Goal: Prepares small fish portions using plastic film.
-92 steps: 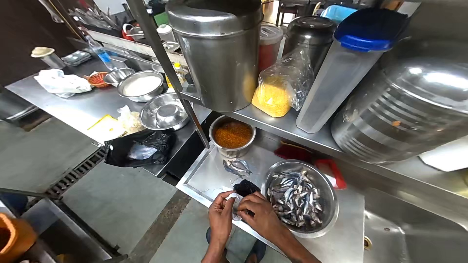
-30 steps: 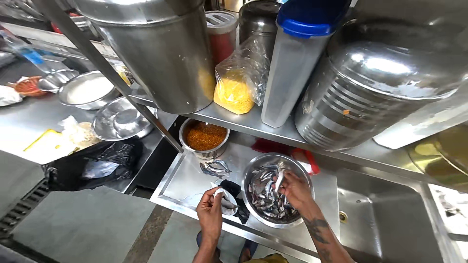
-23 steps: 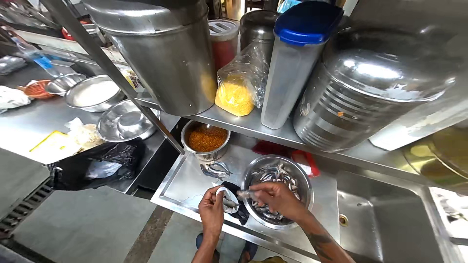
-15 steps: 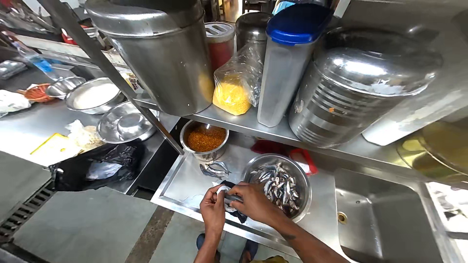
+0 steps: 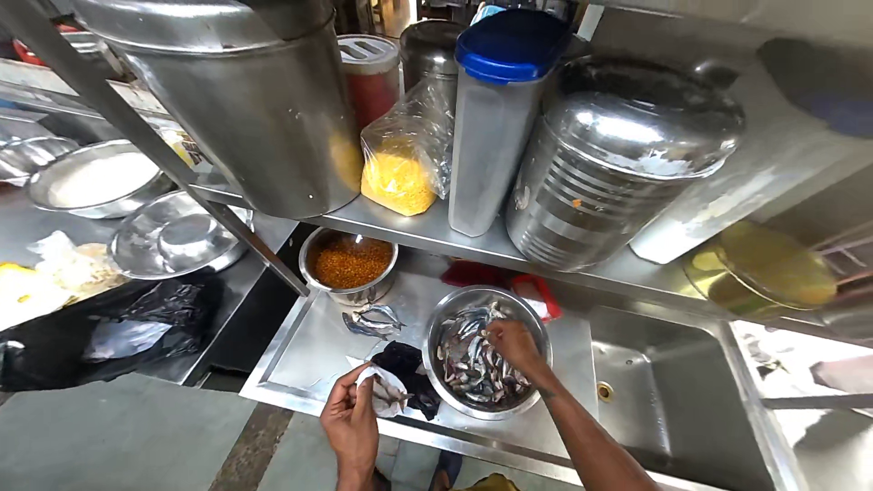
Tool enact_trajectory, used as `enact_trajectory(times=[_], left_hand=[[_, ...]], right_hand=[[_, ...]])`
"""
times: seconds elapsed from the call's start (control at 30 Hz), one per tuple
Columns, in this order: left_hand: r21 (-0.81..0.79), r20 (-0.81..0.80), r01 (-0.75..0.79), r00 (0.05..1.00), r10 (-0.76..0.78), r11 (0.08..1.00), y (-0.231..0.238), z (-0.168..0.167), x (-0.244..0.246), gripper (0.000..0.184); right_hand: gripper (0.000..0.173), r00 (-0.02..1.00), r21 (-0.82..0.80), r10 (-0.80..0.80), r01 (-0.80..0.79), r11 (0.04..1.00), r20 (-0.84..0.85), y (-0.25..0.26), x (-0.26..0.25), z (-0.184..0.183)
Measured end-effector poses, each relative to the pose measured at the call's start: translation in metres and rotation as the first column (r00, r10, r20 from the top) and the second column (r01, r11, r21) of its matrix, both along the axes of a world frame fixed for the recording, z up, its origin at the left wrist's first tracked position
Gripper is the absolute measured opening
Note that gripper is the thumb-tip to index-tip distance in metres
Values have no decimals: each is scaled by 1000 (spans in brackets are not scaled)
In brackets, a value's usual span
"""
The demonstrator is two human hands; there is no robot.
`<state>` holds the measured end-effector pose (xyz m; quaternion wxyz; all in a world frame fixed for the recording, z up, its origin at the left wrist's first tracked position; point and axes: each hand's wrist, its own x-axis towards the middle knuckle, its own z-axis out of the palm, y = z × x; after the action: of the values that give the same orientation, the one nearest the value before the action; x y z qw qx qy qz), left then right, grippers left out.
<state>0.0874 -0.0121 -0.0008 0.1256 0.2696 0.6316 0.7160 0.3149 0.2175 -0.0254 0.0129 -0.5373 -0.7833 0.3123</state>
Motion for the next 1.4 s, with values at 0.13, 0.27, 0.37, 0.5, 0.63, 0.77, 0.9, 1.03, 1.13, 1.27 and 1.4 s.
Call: enact_trajectory(times=[0.13,0.27,0.37,0.5,0.63,0.77,0.9,1.03,1.13,1.27,1.4], left_hand=[[-2,-13,-19,1000,19,1000,-10,-2,-3,17],[-10,-25,-24,999,24,1000,-21,-4,-3,18],[-31,-27,-38,999,37,999,-26,-1,-2,18],[-41,-32,-72,997,71,997,-36,-3,-4,19],[-44,-18,-99,995,98,994,-42,-2,-2,18],[-68,5,-111,994,111,992,-44,-3,-5,17],[-75,33,-123,991,126,990,-38,-6,-12,17],[-106,58,-105,992,112,989,-28,-7,-17,17],[-131,61,-78,994,87,988,-20,-6,-19,16],[-186,66,-45,996,58,981,-8,-6,-20,14],[-231,85,-21,995,42,973,-2,-5,-20,13]], right_hand=[[24,991,143,-88,73,987,101,37,0,-34],[24,970,243,133,-181,953,203,48,-29,-45],[19,899,185,246,-328,926,362,50,-57,-46],[23,779,47,245,-331,943,577,56,-88,-69],[19,765,60,266,-368,928,586,53,-91,-80],[18,896,97,225,-281,955,382,40,-70,-32],[29,995,137,73,-64,989,-63,48,-40,-18],[27,849,-119,-173,130,984,-499,9,-25,11],[27,620,-293,-262,55,955,-739,-38,-32,45],[27,477,-224,-137,-129,966,-868,-88,-55,76],[22,396,56,138,-211,976,-908,-116,-92,75]])
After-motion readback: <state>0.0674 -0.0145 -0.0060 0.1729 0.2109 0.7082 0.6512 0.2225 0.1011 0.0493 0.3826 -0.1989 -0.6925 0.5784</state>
